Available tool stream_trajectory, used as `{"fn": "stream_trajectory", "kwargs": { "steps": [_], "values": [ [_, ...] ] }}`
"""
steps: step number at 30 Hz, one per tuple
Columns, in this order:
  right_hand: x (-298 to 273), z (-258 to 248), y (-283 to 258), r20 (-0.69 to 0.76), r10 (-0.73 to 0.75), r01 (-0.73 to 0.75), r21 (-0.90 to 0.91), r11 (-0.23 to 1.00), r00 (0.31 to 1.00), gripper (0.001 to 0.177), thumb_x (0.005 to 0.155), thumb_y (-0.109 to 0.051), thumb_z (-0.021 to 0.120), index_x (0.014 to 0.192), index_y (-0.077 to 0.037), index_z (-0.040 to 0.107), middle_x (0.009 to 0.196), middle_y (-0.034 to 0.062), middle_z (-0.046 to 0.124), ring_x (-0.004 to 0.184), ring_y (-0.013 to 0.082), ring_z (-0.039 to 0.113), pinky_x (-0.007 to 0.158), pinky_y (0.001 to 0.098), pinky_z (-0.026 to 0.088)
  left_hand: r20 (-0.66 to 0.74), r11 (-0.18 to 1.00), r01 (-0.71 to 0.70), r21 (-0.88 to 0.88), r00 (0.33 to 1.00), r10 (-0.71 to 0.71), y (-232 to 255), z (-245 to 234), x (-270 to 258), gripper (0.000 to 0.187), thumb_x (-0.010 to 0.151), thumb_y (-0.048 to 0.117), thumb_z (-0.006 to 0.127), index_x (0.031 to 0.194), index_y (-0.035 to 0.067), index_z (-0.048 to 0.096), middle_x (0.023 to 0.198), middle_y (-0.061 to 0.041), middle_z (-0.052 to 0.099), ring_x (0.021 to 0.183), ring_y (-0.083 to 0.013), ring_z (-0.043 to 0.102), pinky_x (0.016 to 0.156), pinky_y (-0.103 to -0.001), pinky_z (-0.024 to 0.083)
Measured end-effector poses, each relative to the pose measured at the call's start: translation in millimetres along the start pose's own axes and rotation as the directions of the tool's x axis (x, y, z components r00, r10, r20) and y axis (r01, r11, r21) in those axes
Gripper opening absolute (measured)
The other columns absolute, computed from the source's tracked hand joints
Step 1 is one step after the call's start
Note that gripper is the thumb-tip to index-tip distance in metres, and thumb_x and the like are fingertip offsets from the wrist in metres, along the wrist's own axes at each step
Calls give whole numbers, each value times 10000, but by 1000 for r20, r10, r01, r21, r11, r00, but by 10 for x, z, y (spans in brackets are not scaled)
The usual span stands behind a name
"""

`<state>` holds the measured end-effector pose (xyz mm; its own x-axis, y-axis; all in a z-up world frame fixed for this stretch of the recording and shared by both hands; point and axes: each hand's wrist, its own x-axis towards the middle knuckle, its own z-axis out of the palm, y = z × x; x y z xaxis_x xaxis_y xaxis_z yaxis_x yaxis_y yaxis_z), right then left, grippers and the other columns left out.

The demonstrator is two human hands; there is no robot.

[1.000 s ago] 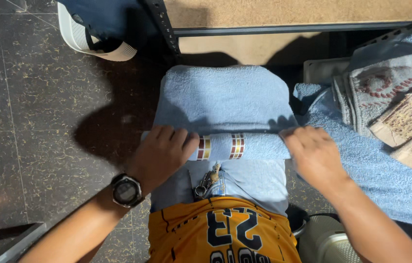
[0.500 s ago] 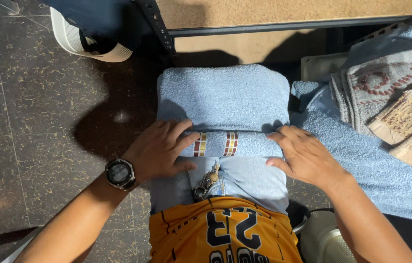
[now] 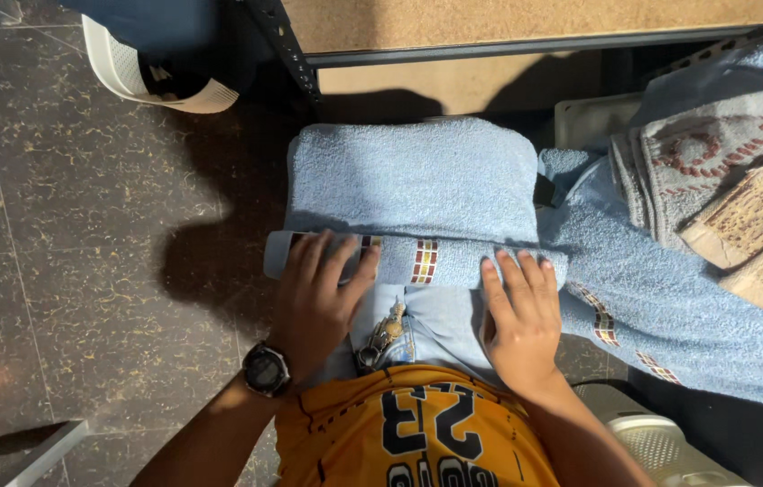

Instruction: The person folds a gray towel and places it on a shelf, then folds a light blue towel and places it on the shelf, and finally folds a beige towel. The person is sitting on the floor in front of a metal shelving unit.

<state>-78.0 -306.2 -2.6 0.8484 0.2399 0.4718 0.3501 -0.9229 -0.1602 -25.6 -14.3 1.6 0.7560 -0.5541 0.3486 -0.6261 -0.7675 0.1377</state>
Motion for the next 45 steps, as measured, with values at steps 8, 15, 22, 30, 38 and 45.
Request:
{"fn": "stream_trajectory", "kwargs": {
  "steps": [8,15,22,30,38,45],
  "values": [
    [188,93,117,133,-74,78,-20,997,988,694,1024,-575,514,1426,-21,628,1292,214,639,1272,435,598,1176,622,406,84,1000,28,-14,996,-27,-149,13,164,795,959,787,471,1330,120,695,1142,-198,652,1093,-377,647,987,-538,501],
    [427,171,391,279,-93,99,-8,995,956,849,873,-772,591,1370,-84,619,1091,118,619,1053,321,600,1034,509,430,99,1000,1,31,995,-4,-335,76,355,829,787,849,654,1203,133,699,943,-113,596,869,-307,618,803,-477,506],
    [621,305,632,364,-124,103,75,992,923,776,867,-807,568,1173,-98,651,890,88,614,858,300,649,860,449,516,157,990,20,-142,988,3,-503,-50,710,615,908,699,664,925,84,638,696,-91,506,627,-295,593,628,-463,535],
    [693,490,864,414,-95,-2,227,974,905,560,1066,-625,321,1187,-112,513,827,124,645,676,374,706,661,503,566,39,1000,-8,-10,999,8,-624,154,699,485,1024,587,608,1094,109,561,985,-94,524,836,-280,588,668,-435,484],
    [634,113,521,216,-105,130,-105,986,971,385,1088,-450,557,1121,-145,789,957,112,761,982,304,740,1042,447,526,-206,987,-162,8,965,160,-516,420,443,406,963,476,789,1088,100,700,1064,-97,649,962,-283,676,828,-414,563],
    [499,-30,159,373,-12,96,-206,974,928,999,836,-607,693,1516,99,501,1476,325,589,1437,477,511,1266,567,314,105,992,-6,-124,994,19,-448,12,458,927,853,723,683,1408,-15,610,1333,-233,646,1282,-376,601,1145,-532,421]
  ]
}}
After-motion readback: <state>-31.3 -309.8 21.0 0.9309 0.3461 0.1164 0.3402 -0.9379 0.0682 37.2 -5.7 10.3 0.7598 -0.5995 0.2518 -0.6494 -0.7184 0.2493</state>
